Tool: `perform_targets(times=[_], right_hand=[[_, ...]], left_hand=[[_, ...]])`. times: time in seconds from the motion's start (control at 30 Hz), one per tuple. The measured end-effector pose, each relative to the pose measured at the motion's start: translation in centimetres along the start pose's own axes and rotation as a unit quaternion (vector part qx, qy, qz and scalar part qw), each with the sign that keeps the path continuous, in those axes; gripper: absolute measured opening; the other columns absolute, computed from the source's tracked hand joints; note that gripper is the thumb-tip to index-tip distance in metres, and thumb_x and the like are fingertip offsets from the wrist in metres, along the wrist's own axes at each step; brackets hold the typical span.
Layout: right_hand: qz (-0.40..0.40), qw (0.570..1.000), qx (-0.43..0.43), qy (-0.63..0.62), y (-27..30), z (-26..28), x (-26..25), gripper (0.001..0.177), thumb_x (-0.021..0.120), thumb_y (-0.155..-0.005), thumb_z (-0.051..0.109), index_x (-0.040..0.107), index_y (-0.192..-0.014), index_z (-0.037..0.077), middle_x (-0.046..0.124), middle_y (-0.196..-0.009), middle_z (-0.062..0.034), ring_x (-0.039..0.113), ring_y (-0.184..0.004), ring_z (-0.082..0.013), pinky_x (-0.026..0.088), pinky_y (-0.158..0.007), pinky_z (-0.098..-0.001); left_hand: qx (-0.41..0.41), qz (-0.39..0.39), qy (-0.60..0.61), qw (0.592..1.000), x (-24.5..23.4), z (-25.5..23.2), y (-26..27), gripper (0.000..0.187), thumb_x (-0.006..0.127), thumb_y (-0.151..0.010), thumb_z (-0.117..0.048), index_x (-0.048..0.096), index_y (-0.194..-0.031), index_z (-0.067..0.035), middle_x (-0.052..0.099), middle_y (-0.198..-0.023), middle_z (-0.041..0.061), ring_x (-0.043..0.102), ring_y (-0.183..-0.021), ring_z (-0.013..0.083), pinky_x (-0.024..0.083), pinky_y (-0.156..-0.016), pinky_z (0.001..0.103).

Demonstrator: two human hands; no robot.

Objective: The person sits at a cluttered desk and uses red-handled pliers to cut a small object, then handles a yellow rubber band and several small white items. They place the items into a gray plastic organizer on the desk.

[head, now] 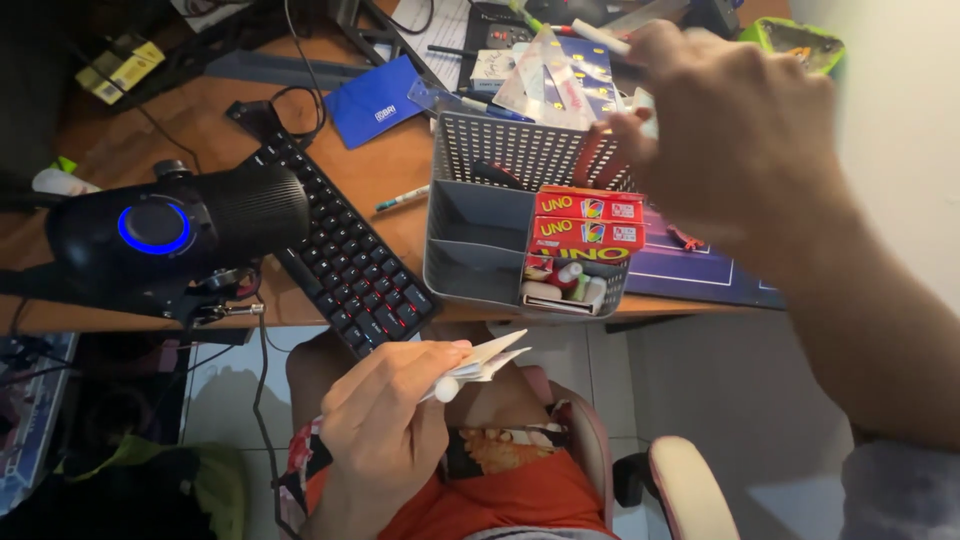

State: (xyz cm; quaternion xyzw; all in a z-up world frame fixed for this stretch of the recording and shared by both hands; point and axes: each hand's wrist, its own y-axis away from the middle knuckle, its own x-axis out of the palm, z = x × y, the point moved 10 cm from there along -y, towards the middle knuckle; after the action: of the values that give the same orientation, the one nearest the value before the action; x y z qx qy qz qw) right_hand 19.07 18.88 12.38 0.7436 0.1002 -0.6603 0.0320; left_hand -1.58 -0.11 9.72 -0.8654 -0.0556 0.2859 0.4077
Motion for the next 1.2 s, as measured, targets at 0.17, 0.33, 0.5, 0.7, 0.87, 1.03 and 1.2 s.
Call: perform_targets(times=[0.17,0.33,0.5,0.7,0.87,1.03,1.2], right_hand=[[-0.269,0.922,-0.183,0.21,-1.2,11.7,0.1,0.031,0.068,-0.066,0.024,0.069,-0.097,0.028,0.071,-0.129,-0.0074,0.069,-0.101,-0.0253,0.052,-0.072,-0.042],[0.106,0.959,-0.227,0.134,-6.2,15.0,5.3,0.019,0.061,-0.095,0.013,0.077,-0.104,0.019,0.072,-0.11,-0.0083,0.068,-0.104,-0.0362,0.06,-0.068,-0.0443],[0.147,0.953,-0.207,0.169,-5.1,15.2,6.7,0.028,0.054,-0.1,0.011,0.077,-0.102,0.026,0.075,-0.105,-0.0005,0.072,-0.096,-0.03,0.053,-0.065,-0.0348],[0.22,0.948,-0.174,0.15,-5.5,14.4,8.3,0.025,0.058,-0.096,0.004,0.079,-0.101,0.018,0.076,-0.108,-0.0075,0.071,-0.096,-0.0324,0.053,-0.066,-0.0377],[0.143,0.932,-0.257,0.211,-5.7,15.8,8.4,0.028,0.056,-0.097,0.004,0.074,-0.107,0.022,0.076,-0.105,-0.004,0.074,-0.095,-0.033,0.058,-0.064,-0.0391],[0.16,0.914,-0.265,0.262,-5.4,15.4,8.7,0.032,0.054,-0.099,0.005,0.065,-0.122,0.025,0.076,-0.108,-0.0033,0.074,-0.099,-0.0334,0.057,-0.064,-0.0386],[0.176,0.896,-0.266,0.308,-4.6,14.7,8.9,0.042,0.052,-0.101,0.006,0.057,-0.137,0.028,0.076,-0.11,-0.0025,0.074,-0.103,-0.0338,0.057,-0.064,-0.038]], left_hand=[[-0.008,-0.005,-0.006,1.0,-0.2,-0.4,0.3,0.036,0.045,-0.083,0.024,0.065,-0.106,0.005,0.076,-0.1,0.017,0.077,-0.084,0.0307,0.067,-0.076,0.036],[-0.001,-0.01,-0.008,1.0,-0.9,-0.7,0.2,0.027,0.046,-0.091,0.018,0.064,-0.105,0.005,0.076,-0.098,0.017,0.077,-0.081,0.0293,0.066,-0.073,0.035],[-0.01,-0.019,-0.023,0.999,-1.7,-0.1,0.5,0.033,0.044,-0.085,0.023,0.065,-0.104,0.005,0.075,-0.096,0.016,0.075,-0.079,0.0284,0.066,-0.072,0.034],[-0.008,-0.013,-0.015,1.0,-1.7,-0.3,0.7,0.023,0.048,-0.094,0.015,0.065,-0.104,0.004,0.075,-0.097,0.017,0.075,-0.08,0.0284,0.065,-0.072,0.034],[-0.001,-0.014,-0.025,1.0,-2.0,-0.4,1.0,0.021,0.048,-0.094,0.015,0.065,-0.102,0.005,0.075,-0.096,0.017,0.076,-0.081,0.0288,0.066,-0.072,0.034],[-0.001,-0.008,-0.026,1.0,-2.1,-0.3,1.1,0.02,0.046,-0.101,-0.001,0.066,-0.105,0.004,0.075,-0.1,0.015,0.075,-0.082,0.0273,0.063,-0.074,0.034],[-0.004,0.006,-0.021,1.0,-1.9,-0.7,1.0,0.02,0.048,-0.103,-0.004,0.067,-0.106,0.003,0.074,-0.101,0.014,0.075,-0.084,0.027,0.063,-0.074,0.034]])
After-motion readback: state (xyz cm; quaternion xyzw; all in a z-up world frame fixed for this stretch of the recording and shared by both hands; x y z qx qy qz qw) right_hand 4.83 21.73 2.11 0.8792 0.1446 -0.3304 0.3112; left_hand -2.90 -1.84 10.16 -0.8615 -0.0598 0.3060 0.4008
